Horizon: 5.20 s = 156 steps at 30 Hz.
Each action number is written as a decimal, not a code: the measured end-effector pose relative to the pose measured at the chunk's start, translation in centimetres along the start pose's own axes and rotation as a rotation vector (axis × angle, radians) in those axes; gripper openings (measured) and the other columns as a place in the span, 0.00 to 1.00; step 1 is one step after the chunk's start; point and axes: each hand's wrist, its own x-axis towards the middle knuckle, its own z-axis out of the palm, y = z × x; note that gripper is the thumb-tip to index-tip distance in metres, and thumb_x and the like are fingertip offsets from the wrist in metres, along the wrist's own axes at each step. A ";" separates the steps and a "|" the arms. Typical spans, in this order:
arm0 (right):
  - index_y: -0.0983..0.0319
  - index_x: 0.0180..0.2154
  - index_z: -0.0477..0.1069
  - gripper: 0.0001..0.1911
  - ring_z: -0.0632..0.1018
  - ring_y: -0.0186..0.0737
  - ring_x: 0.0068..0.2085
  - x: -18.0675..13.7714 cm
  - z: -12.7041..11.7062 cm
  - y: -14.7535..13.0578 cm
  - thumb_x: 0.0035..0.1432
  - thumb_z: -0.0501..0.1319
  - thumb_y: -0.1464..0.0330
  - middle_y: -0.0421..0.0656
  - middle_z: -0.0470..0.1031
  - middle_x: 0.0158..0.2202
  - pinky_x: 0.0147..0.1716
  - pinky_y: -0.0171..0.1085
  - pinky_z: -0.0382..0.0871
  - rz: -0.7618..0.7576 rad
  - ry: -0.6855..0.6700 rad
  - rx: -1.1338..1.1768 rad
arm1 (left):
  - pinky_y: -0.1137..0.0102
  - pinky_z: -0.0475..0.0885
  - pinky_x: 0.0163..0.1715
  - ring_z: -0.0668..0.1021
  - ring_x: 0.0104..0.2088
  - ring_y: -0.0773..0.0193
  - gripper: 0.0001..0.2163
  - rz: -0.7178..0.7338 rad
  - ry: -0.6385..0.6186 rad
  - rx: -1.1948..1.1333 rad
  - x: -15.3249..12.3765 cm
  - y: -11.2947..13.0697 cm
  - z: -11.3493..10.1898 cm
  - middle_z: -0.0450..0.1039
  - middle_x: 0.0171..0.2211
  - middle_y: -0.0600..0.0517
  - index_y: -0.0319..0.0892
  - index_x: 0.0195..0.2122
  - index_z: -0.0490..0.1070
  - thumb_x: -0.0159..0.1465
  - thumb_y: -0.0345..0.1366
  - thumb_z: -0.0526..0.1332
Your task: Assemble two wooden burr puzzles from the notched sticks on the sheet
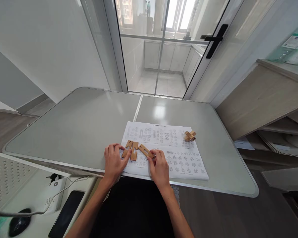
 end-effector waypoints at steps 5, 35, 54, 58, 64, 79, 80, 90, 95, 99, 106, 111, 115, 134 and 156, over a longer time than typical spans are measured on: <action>0.59 0.50 0.73 0.13 0.76 0.41 0.33 0.1 0.0 0.1 0.72 0.55 0.63 0.47 0.76 0.46 0.36 0.42 0.74 0.000 -0.007 -0.012 | 0.49 0.68 0.53 0.71 0.51 0.44 0.11 -0.001 -0.009 -0.055 0.0 -0.3 0.0 0.72 0.48 0.42 0.44 0.40 0.70 0.68 0.46 0.65; 0.58 0.42 0.68 0.17 0.78 0.43 0.30 -0.3 -0.3 -0.1 0.70 0.58 0.50 0.41 0.78 0.29 0.31 0.39 0.72 0.196 0.036 0.281 | 0.64 0.74 0.42 0.82 0.39 0.57 0.10 0.037 -0.351 -0.637 0.0 3.1 -0.8 0.82 0.39 0.50 0.47 0.49 0.69 0.74 0.45 0.57; 0.57 0.50 0.73 0.17 0.82 0.45 0.32 -0.4 -0.9 -0.5 0.71 0.58 0.53 0.42 0.81 0.30 0.33 0.40 0.74 0.115 -0.088 0.320 | 0.71 0.66 0.30 0.72 0.27 0.66 0.16 0.047 -0.509 -0.785 0.0 3.7 -0.8 0.72 0.28 0.55 0.45 0.51 0.77 0.75 0.47 0.55; 0.58 0.43 0.72 0.16 0.82 0.44 0.32 -0.5 -0.8 -0.3 0.70 0.59 0.52 0.43 0.82 0.30 0.31 0.38 0.72 0.131 -0.069 0.361 | 0.71 0.63 0.28 0.68 0.26 0.66 0.15 0.045 -0.511 -0.753 -0.1 3.7 -0.7 0.70 0.27 0.56 0.44 0.49 0.76 0.75 0.47 0.54; 0.57 0.38 0.66 0.17 0.80 0.41 0.28 -0.6 -0.8 -0.4 0.70 0.61 0.51 0.43 0.82 0.32 0.28 0.36 0.69 0.169 0.007 0.462 | 0.71 0.62 0.28 0.67 0.25 0.67 0.14 0.057 -0.520 -0.746 -0.1 3.8 -0.8 0.69 0.26 0.56 0.44 0.48 0.76 0.75 0.45 0.54; 0.56 0.43 0.67 0.10 0.83 0.46 0.43 -0.7 -1.4 -1.1 0.71 0.62 0.57 0.46 0.84 0.44 0.41 0.41 0.72 0.073 -0.121 0.468 | 0.72 0.56 0.26 0.60 0.24 0.69 0.17 0.042 -0.520 -0.783 -0.1 3.7 -0.7 0.60 0.23 0.58 0.39 0.45 0.77 0.74 0.47 0.55; 0.56 0.42 0.66 0.10 0.83 0.46 0.43 -0.7 -1.4 -1.1 0.71 0.62 0.57 0.46 0.84 0.44 0.40 0.41 0.73 0.070 -0.123 0.464 | 0.72 0.55 0.26 0.60 0.23 0.69 0.17 0.045 -0.520 -0.786 -0.1 3.7 -0.7 0.60 0.23 0.58 0.39 0.44 0.77 0.74 0.47 0.55; 0.56 0.44 0.69 0.08 0.83 0.45 0.42 -1.3 -0.7 0.3 0.71 0.61 0.59 0.47 0.82 0.51 0.42 0.43 0.78 -0.047 0.002 0.320 | 0.71 0.53 0.25 0.57 0.23 0.70 0.17 0.065 -0.527 -0.762 0.0 3.7 -0.9 0.56 0.23 0.59 0.39 0.39 0.76 0.74 0.47 0.56; 0.56 0.45 0.70 0.07 0.85 0.46 0.43 -1.4 -0.4 0.2 0.73 0.58 0.61 0.48 0.81 0.55 0.38 0.42 0.80 -0.125 0.065 0.202 | 0.72 0.52 0.25 0.57 0.23 0.70 0.17 0.053 -0.529 -0.757 0.0 3.5 -0.7 0.56 0.23 0.59 0.39 0.39 0.75 0.74 0.47 0.55; 0.56 0.46 0.71 0.05 0.85 0.44 0.40 -1.4 -0.3 -0.1 0.74 0.58 0.63 0.48 0.81 0.55 0.38 0.42 0.81 -0.189 0.108 0.133 | 0.71 0.51 0.25 0.56 0.23 0.70 0.17 0.048 -0.544 -0.762 0.0 3.4 -0.7 0.54 0.23 0.59 0.39 0.39 0.76 0.74 0.48 0.55; 0.52 0.64 0.67 0.19 0.85 0.46 0.50 -1.4 -0.5 0.0 0.75 0.55 0.67 0.45 0.79 0.58 0.42 0.41 0.83 -0.210 0.061 0.134 | 0.71 0.52 0.25 0.56 0.23 0.70 0.17 0.046 -0.553 -0.759 0.1 3.5 -0.9 0.55 0.23 0.59 0.39 0.41 0.77 0.74 0.47 0.56; 0.50 0.70 0.63 0.25 0.80 0.47 0.59 -1.0 -0.6 -0.4 0.76 0.53 0.70 0.43 0.74 0.64 0.53 0.44 0.81 -0.280 -0.019 0.131 | 0.71 0.56 0.27 0.59 0.24 0.69 0.17 0.036 -0.530 -0.764 -0.1 3.4 -0.7 0.60 0.24 0.58 0.40 0.42 0.76 0.75 0.48 0.55; 0.47 0.73 0.56 0.29 0.77 0.46 0.62 -0.7 -0.7 -1.1 0.76 0.52 0.70 0.42 0.71 0.67 0.57 0.45 0.78 -0.326 -0.088 0.136 | 0.71 0.57 0.27 0.59 0.24 0.69 0.18 0.030 -0.530 -0.777 -0.1 3.4 -0.6 0.60 0.23 0.59 0.40 0.43 0.76 0.75 0.49 0.54; 0.53 0.70 0.62 0.25 0.85 0.46 0.51 -1.2 -0.6 -0.2 0.76 0.53 0.67 0.47 0.78 0.60 0.49 0.45 0.81 -0.144 0.053 0.167 | 0.72 0.64 0.28 0.68 0.26 0.67 0.17 0.043 -0.607 -0.840 -0.4 3.7 -1.0 0.72 0.32 0.53 0.41 0.54 0.71 0.71 0.47 0.61; 0.50 0.68 0.65 0.24 0.85 0.43 0.48 -1.2 -0.2 -0.3 0.75 0.54 0.69 0.44 0.78 0.60 0.47 0.42 0.82 -0.297 -0.108 0.177 | 0.69 0.67 0.32 0.73 0.29 0.64 0.18 -0.036 -0.670 -1.036 0.2 3.8 -0.9 0.71 0.28 0.55 0.42 0.47 0.64 0.72 0.54 0.57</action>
